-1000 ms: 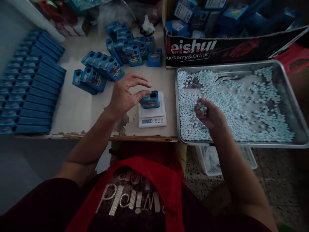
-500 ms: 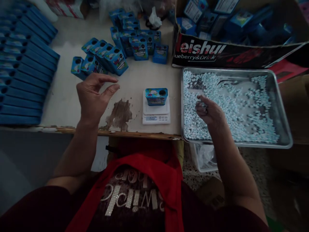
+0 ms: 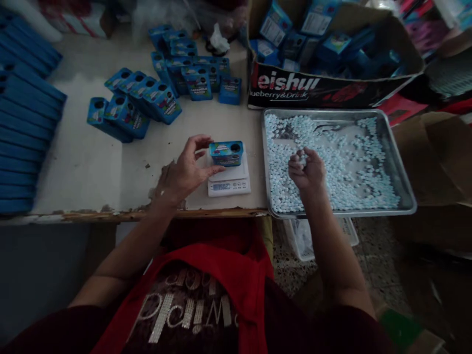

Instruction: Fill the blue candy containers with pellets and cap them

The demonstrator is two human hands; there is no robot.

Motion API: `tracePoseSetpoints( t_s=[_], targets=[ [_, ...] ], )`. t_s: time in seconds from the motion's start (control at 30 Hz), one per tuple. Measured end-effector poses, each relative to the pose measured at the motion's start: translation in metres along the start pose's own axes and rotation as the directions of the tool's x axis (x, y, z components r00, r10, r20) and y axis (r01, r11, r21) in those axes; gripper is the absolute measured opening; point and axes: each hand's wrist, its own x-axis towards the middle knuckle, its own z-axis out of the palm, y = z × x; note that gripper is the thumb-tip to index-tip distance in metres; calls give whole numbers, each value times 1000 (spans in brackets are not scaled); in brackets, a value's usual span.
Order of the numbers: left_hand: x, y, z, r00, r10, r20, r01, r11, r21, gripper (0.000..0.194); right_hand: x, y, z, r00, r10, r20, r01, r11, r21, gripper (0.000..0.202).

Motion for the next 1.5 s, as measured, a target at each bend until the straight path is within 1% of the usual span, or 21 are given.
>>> tracePoseSetpoints(
  t_s=[0.07, 0.13, 0.2, 0.27, 0.37, 0.5, 0.63, 0.7, 0.8, 0.87, 0.9, 0.97, 1.07, 1.13, 1.17, 1.23, 1.3, 1.37, 1.4, 1.47, 1.5],
  targets=[
    [8, -1, 22, 1000, -15, 9, 16, 998, -54, 62, 4, -2, 6, 999, -53, -10, 54, 988, 143, 43],
    [20, 3, 38, 1000, -20, 11, 20, 999, -46, 50, 7, -6, 14, 997, -75, -27, 80, 964, 253, 43],
    [32, 13, 49, 999, 26, 25, -26, 1000, -4, 48, 8, -11, 21, 997, -72, -40, 81, 943, 323, 41],
    [43, 27, 59, 994, 94, 61, -96, 995, 29, 47, 6, -17, 27, 996, -73, -50, 87, 921, 379, 43],
    [56, 46, 73, 983, 153, 105, -158, 986, 44, 43, 3, -27, 33, 990, -125, -59, 138, 893, 427, 46],
    [64, 61, 96, 978, 173, 120, -177, 984, 24, 45, 7, -46, 33, 967, -225, -120, 255, 859, 444, 45],
    [64, 70, 122, 970, 164, 179, -163, 986, -18, 46, 20, -60, 30, 931, -313, -185, 363, 834, 416, 54],
    [64, 74, 134, 970, 150, 189, -146, 989, -36, 46, 26, -59, 31, 902, -378, -210, 431, 820, 377, 58],
    [64, 78, 149, 973, 126, 193, -119, 992, -47, 49, 29, -52, 37, 834, -486, -261, 549, 781, 299, 60],
    [65, 79, 156, 972, 111, 207, -104, 994, -42, 48, 27, -46, 42, 793, -533, -295, 602, 761, 244, 60],
    [66, 79, 158, 971, 105, 213, -100, 994, -37, 48, 26, -44, 44, 781, -543, -310, 614, 758, 219, 60],
    [67, 80, 160, 970, 101, 219, -98, 995, -26, 47, 24, -40, 46, 771, -542, -334, 619, 763, 189, 59],
    [66, 80, 161, 969, 116, 219, -116, 993, -13, 46, 26, -35, 41, 779, -518, -354, 605, 768, 209, 58],
    [66, 78, 162, 969, 130, 212, -130, 991, -13, 45, 32, -33, 30, 809, -482, -336, 574, 770, 278, 57],
    [65, 76, 162, 969, 133, 209, -132, 991, -22, 45, 35, -34, 21, 834, -455, -313, 544, 773, 326, 56],
    [64, 71, 164, 969, 124, 212, -111, 991, -68, 47, 43, -38, -1, 890, -379, -254, 455, 784, 421, 53],
    [63, 64, 163, 972, 92, 216, -59, 986, -153, 48, 48, -43, -25, 931, -294, -215, 364, 791, 491, 50],
    [62, 56, 155, 975, 57, 213, -3, 970, -243, 48, 48, -45, -42, 950, -217, -224, 307, 783, 541, 47],
    [61, 52, 148, 978, 48, 205, 12, 960, -279, 48, 46, -45, -47, 953, -168, -253, 286, 773, 566, 43],
    [58, 45, 124, 983, 51, 176, 9, 946, -325, 51, 37, -37, -49, 940, -15, -341, 234, 754, 613, 32],
    [55, 41, 109, 986, 58, 154, -3, 941, -338, 53, 31, -31, -46, 919, 80, -385, 198, 753, 628, 27]
  ],
)
